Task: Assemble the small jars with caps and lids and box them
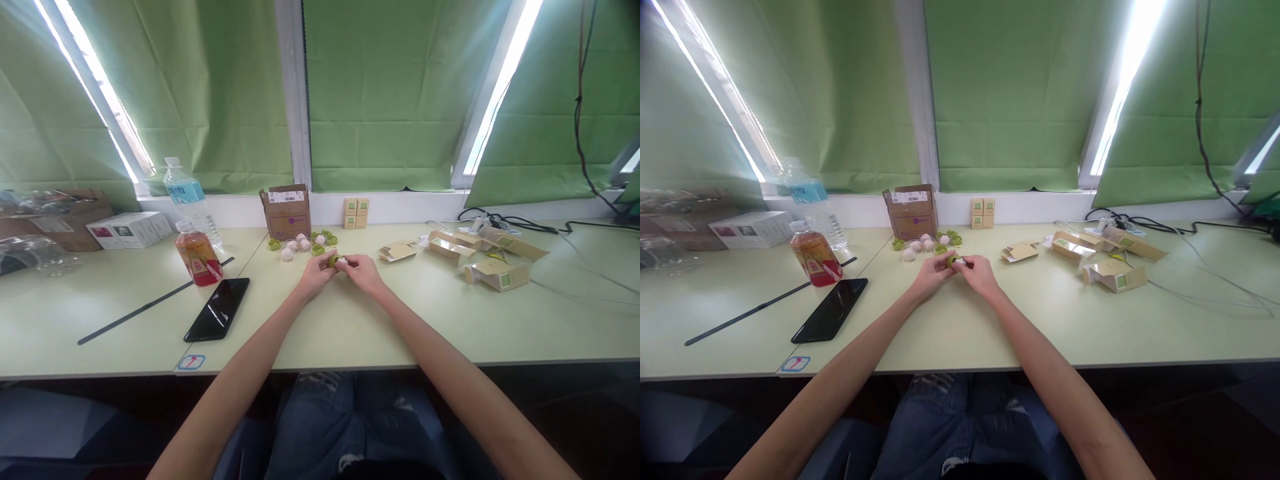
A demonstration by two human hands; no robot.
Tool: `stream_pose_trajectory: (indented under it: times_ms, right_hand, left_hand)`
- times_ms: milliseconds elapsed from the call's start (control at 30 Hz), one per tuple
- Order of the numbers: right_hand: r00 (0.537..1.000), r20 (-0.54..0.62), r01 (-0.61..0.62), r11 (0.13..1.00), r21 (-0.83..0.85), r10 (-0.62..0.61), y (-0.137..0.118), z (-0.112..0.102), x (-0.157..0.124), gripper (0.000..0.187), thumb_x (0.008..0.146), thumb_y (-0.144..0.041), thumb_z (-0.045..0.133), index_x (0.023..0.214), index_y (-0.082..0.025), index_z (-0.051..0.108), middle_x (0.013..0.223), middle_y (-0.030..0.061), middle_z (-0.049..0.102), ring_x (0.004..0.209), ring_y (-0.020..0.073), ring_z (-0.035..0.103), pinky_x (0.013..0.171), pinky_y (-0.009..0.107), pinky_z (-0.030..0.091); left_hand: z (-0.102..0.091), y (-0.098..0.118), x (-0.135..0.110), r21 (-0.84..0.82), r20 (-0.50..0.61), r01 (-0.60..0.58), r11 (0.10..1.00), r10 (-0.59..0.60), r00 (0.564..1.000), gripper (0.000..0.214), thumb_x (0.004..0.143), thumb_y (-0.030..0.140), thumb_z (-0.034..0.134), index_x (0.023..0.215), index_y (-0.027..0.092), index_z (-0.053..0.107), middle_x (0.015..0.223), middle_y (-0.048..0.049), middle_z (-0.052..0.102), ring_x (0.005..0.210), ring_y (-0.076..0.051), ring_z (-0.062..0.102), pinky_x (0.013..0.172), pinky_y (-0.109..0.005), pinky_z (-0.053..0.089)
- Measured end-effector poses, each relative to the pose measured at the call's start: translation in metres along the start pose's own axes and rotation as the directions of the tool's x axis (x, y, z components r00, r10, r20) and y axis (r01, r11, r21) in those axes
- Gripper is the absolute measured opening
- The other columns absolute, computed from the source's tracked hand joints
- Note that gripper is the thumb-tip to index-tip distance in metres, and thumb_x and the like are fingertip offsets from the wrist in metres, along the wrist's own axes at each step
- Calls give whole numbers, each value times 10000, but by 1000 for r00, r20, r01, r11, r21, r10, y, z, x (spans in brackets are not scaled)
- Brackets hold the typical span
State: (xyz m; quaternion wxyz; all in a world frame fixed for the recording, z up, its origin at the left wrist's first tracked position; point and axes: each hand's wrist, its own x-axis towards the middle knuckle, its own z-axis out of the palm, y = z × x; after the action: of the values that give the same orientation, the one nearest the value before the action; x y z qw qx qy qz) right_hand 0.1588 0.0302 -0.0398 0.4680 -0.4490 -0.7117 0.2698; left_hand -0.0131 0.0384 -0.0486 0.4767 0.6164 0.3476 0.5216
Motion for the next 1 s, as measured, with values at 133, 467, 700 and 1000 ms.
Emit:
stream_pose_trajectory:
  times_ms: [133,467,700,1000]
  right_hand:
    - [998,49,56,992,-111,-51,-1,3,-1,356,891,-444,582,671,-170,640,622,-16,563,636,147,490,610,265,347]
    - [995,-80,-63,992,-109,54,-6,12,-4,310,800,-354,734,1034,-170,651,649,-41,583,666,174,551,637,270,401]
    - [983,-184,-49,993,-107,29,-5,21,-6,249,792,-362,770,928,-168,693,803,41,701,722,188,612,700,298,465]
    - [997,-52,37,924,-380,-61,-12,21,-5,226,949,-317,612,823,-158,711,779,68,620,721,189,532,688,289,368]
  left_hand:
    - [1,-4,1,-133,0,86,987,-87,996,547,781,258,815,1301,134,694,1212,-125,733,1057,-233,698,1089,-497,506]
    - [5,-3,2,-4,-68,101,995,-101,992,333,858,272,755,1164,138,755,1013,-103,767,879,-215,705,974,-486,571]
    - [12,-4,2,-122,-171,155,980,-174,970,263,918,259,692,1141,123,720,919,-74,731,834,-187,699,913,-463,610]
    - [7,-7,4,-155,-202,179,972,-209,957,286,890,310,749,1088,104,743,785,-46,701,797,-174,688,893,-451,630]
